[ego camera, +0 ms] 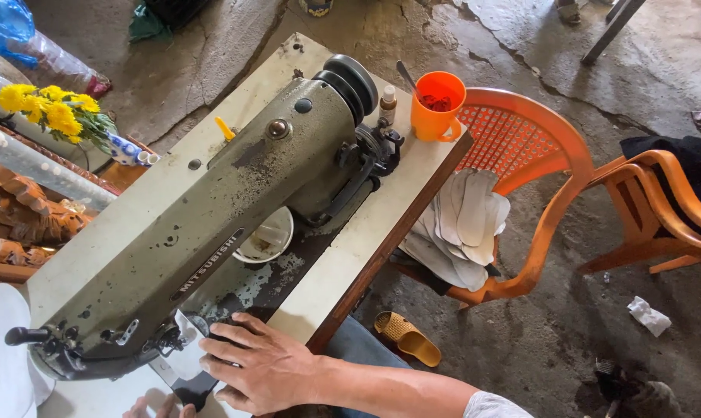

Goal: Stitching shoe insoles using an industrial sewing machine.

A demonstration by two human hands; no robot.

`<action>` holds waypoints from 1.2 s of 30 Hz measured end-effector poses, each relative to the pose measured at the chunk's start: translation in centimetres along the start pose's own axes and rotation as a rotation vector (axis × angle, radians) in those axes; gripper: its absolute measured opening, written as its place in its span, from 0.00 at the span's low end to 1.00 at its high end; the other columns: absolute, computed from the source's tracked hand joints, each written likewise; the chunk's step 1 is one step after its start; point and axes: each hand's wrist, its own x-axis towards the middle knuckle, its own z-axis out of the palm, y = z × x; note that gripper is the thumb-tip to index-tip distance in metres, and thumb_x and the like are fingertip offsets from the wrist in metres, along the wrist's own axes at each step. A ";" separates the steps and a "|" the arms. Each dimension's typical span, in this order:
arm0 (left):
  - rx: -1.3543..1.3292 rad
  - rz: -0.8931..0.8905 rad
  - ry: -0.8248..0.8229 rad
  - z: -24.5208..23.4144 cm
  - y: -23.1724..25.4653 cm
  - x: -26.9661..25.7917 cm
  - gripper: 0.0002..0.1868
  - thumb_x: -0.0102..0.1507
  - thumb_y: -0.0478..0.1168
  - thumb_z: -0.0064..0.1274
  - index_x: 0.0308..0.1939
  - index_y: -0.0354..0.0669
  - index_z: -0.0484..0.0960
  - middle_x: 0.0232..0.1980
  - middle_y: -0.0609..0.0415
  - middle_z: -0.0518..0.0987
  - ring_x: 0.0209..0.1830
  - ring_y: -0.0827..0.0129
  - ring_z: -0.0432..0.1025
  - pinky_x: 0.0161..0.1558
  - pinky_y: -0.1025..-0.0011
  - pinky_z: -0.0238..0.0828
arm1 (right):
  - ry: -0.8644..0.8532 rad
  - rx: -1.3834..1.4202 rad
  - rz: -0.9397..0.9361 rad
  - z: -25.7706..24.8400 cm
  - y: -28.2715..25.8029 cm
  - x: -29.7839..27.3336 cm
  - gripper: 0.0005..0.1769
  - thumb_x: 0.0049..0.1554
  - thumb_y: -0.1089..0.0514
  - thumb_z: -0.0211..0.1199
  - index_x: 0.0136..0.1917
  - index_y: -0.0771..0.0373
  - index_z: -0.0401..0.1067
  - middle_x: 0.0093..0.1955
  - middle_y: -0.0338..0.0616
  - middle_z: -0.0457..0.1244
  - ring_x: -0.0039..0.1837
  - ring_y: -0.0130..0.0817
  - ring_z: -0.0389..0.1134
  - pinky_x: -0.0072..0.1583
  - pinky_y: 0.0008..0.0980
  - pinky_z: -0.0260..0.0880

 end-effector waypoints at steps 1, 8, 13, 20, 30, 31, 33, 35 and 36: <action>0.054 0.149 0.003 -0.2 0.3 0.7 0.22 0.62 0.34 0.57 0.59 0.34 0.69 0.63 0.38 0.66 0.55 0.41 0.69 0.52 0.52 0.69 | 0.005 0.010 -0.002 0.1 0.0 0.0 0.28 0.68 0.47 0.45 0.72 0.68 0.66 0.80 0.57 0.56 0.84 0.56 0.52 0.83 0.60 0.45; 0.363 0.291 -0.131 -5.4 8.4 2.8 0.12 0.66 0.41 0.56 0.51 0.43 0.85 0.63 0.41 0.78 0.65 0.50 0.72 0.68 0.56 0.64 | -0.072 -0.220 0.012 2.8 1.3 0.3 0.30 0.67 0.42 0.44 0.73 0.59 0.68 0.80 0.48 0.57 0.84 0.50 0.49 0.81 0.57 0.39; 0.377 0.227 -0.181 -6.5 10.3 4.2 0.11 0.68 0.40 0.52 0.53 0.47 0.84 0.61 0.45 0.77 0.66 0.47 0.69 0.63 0.51 0.61 | -0.035 -0.178 -0.043 1.4 0.0 1.6 0.30 0.66 0.43 0.50 0.72 0.66 0.68 0.78 0.53 0.57 0.81 0.51 0.51 0.79 0.54 0.44; 0.460 0.046 -0.253 -5.4 8.4 6.3 0.16 0.73 0.48 0.44 0.56 0.51 0.85 0.67 0.43 0.76 0.75 0.47 0.63 0.74 0.44 0.50 | 0.110 -0.253 -0.079 1.3 -0.4 2.1 0.28 0.60 0.42 0.58 0.65 0.62 0.73 0.67 0.53 0.64 0.76 0.53 0.59 0.75 0.54 0.54; 0.576 0.201 -0.378 -0.3 0.0 8.1 0.16 0.68 0.48 0.50 0.56 0.53 0.85 0.71 0.55 0.74 0.79 0.61 0.58 0.79 0.53 0.41 | 0.152 -0.234 -0.061 1.2 -0.6 2.3 0.25 0.60 0.44 0.60 0.62 0.62 0.76 0.65 0.51 0.66 0.75 0.50 0.61 0.75 0.51 0.56; 0.602 0.191 -0.351 -0.2 -0.4 7.9 0.14 0.67 0.49 0.50 0.48 0.51 0.87 0.71 0.55 0.75 0.79 0.61 0.59 0.80 0.54 0.42 | 0.167 -0.226 -0.065 1.1 -0.7 2.3 0.24 0.59 0.45 0.61 0.62 0.61 0.76 0.65 0.50 0.66 0.74 0.50 0.62 0.74 0.51 0.57; 0.629 0.182 -0.329 -0.6 1.2 7.7 0.15 0.66 0.50 0.50 0.39 0.50 0.89 0.71 0.56 0.76 0.79 0.61 0.60 0.80 0.54 0.43 | 0.183 -0.216 -0.066 0.9 -0.8 2.3 0.23 0.59 0.46 0.62 0.61 0.61 0.76 0.64 0.49 0.66 0.74 0.49 0.63 0.74 0.50 0.58; 0.647 0.143 -0.275 -1.9 5.3 7.8 0.14 0.68 0.50 0.51 0.37 0.51 0.88 0.77 0.54 0.69 0.82 0.55 0.53 0.78 0.47 0.44 | 0.216 -0.181 -0.049 0.7 -0.8 2.3 0.21 0.60 0.47 0.63 0.61 0.61 0.77 0.64 0.48 0.67 0.73 0.47 0.63 0.74 0.50 0.58; 0.650 0.144 -0.274 -2.3 6.2 7.6 0.14 0.68 0.50 0.51 0.37 0.51 0.88 0.77 0.54 0.69 0.82 0.55 0.53 0.78 0.47 0.44 | 0.218 -0.178 -0.050 0.6 -0.8 2.3 0.21 0.60 0.47 0.63 0.61 0.61 0.77 0.64 0.48 0.67 0.73 0.47 0.63 0.74 0.50 0.58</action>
